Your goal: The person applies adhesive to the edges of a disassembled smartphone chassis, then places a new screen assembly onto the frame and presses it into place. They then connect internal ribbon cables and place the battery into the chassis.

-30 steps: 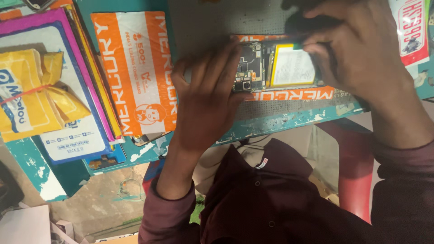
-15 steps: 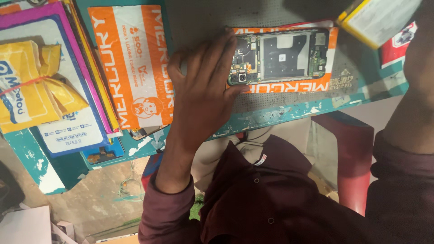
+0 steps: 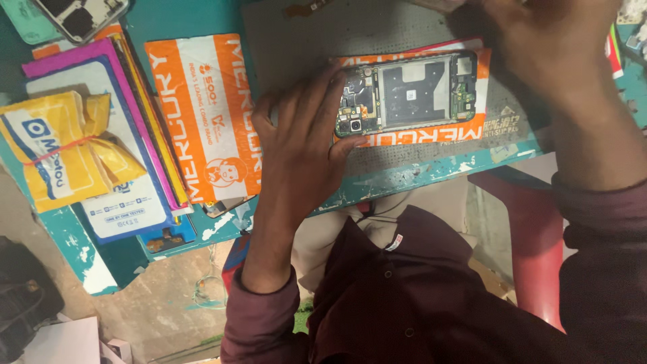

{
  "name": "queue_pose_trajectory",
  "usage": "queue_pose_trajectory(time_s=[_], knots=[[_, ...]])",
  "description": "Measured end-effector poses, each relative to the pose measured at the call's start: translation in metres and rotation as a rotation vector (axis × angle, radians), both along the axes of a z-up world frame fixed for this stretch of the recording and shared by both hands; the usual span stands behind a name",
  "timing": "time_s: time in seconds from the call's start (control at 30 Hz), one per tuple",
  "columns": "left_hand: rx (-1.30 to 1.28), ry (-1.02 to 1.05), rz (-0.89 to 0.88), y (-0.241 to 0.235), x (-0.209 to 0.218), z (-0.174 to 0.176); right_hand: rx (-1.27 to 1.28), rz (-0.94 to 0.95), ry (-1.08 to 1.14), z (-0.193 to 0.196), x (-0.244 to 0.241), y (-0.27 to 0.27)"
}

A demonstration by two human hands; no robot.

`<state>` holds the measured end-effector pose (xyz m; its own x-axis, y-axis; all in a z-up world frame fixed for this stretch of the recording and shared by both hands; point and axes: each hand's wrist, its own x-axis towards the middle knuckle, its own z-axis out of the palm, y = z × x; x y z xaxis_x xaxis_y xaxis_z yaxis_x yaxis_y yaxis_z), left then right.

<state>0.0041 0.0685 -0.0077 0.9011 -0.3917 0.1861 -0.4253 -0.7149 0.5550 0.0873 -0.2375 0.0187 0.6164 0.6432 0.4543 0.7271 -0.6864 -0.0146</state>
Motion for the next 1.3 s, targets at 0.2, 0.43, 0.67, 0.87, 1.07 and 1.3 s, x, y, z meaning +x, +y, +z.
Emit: queue_pose_trajectory(time_s=[0.2, 0.43, 0.67, 0.87, 1.07, 1.3], knots=[[-0.016, 0.011, 0.009, -0.001, 0.0, 0.002, -0.06, 0.065, 0.03, 0.005, 0.001, 0.021], [0.039, -0.014, 0.002, -0.002, 0.0, -0.001, -0.194, 0.046, 0.166, 0.046, -0.002, 0.033], [0.025, -0.054, -0.018, -0.006, 0.003, 0.007, -0.037, -0.059, 0.128, 0.051, -0.018, 0.006], [-0.071, -0.085, 0.001, -0.009, 0.003, 0.018, -0.153, -0.582, -0.06, 0.039, -0.065, -0.038], [-0.155, -0.29, 0.1, -0.006, -0.011, 0.026, 0.005, -0.661, 0.105, -0.005, -0.072, -0.062], [-0.531, -0.093, 0.097, -0.024, -0.037, 0.059, 0.251, -0.556, 0.126, 0.045, -0.094, -0.024]])
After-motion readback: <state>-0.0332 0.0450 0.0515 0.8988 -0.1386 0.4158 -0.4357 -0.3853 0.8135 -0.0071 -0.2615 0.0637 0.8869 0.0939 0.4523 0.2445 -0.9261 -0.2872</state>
